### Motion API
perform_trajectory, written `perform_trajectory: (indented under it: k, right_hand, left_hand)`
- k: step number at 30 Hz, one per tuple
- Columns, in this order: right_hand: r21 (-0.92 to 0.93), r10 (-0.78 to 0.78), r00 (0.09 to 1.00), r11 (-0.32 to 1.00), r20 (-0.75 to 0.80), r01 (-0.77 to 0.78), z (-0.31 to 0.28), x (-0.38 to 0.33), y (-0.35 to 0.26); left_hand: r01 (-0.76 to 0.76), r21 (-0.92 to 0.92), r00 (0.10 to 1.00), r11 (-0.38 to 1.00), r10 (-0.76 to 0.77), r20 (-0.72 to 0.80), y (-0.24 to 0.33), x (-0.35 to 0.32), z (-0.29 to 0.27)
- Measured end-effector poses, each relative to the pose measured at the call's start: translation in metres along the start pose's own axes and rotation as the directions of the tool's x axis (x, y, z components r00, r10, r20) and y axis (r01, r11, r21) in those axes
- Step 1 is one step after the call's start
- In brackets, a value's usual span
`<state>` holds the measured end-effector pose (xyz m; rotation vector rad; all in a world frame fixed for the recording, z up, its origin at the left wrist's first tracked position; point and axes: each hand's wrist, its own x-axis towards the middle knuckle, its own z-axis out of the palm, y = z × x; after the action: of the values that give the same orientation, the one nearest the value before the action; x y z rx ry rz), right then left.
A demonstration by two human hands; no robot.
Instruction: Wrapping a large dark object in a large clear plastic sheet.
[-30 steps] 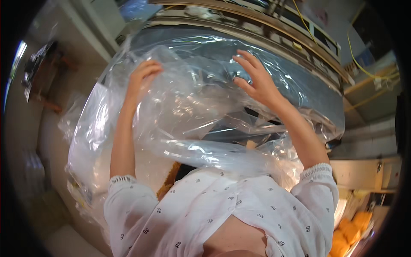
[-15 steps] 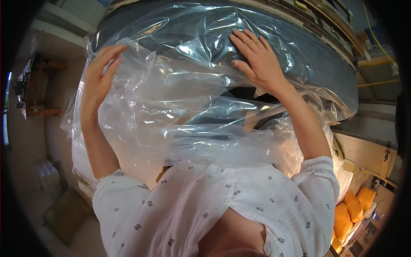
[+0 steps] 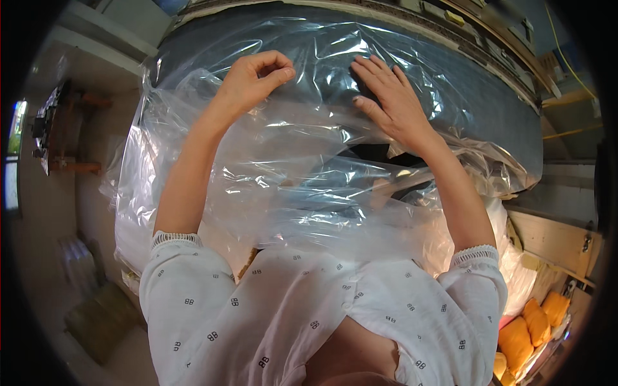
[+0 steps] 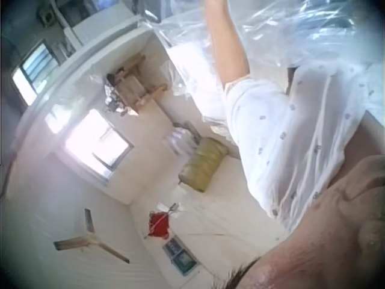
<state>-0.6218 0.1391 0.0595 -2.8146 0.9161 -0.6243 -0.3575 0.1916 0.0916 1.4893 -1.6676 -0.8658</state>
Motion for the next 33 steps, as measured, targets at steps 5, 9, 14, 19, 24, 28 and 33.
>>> perform_trajectory:
  k: [5,9,14,19,24,28,33]
  right_hand:
    - [0.557,0.022,1.000,0.831,-0.014,-0.010,-0.009,0.039,-0.010]
    - [0.908,-0.003,0.981,0.379,0.192,-0.176,-0.007,0.062,-0.047]
    - [0.685,-0.270,0.634,0.387,0.725,-0.618,-0.008,0.062,-0.014]
    - [0.730,-0.318,0.699,-0.031,0.640,-0.683,-0.043,0.046,0.041]
    - [0.844,0.126,0.837,-0.146,0.533,-0.516,-0.037,0.037,0.052]
    - [0.834,0.142,0.822,-0.134,0.551,-0.536,-0.033,0.039,0.057]
    - [0.797,0.180,0.782,-0.021,0.597,-0.604,-0.032,0.050,0.045]
  left_hand:
    - [-0.032,-0.125,0.991,0.992,0.015,-0.130,0.019,-0.008,-0.014]
    - [-0.129,-0.090,0.928,0.987,0.088,-0.363,0.019,-0.013,-0.020]
    - [-0.044,0.234,0.799,0.971,0.175,-0.575,0.004,-0.018,-0.056]
    - [0.241,0.350,0.520,0.905,0.184,-0.834,-0.091,-0.035,-0.147]
    - [0.471,0.307,0.477,0.827,0.054,-0.877,-0.146,-0.059,-0.202]
    - [0.303,0.085,0.614,0.949,-0.126,-0.780,-0.159,-0.042,-0.214]
    - [0.341,0.147,0.516,0.928,-0.054,-0.855,-0.160,-0.034,-0.212]
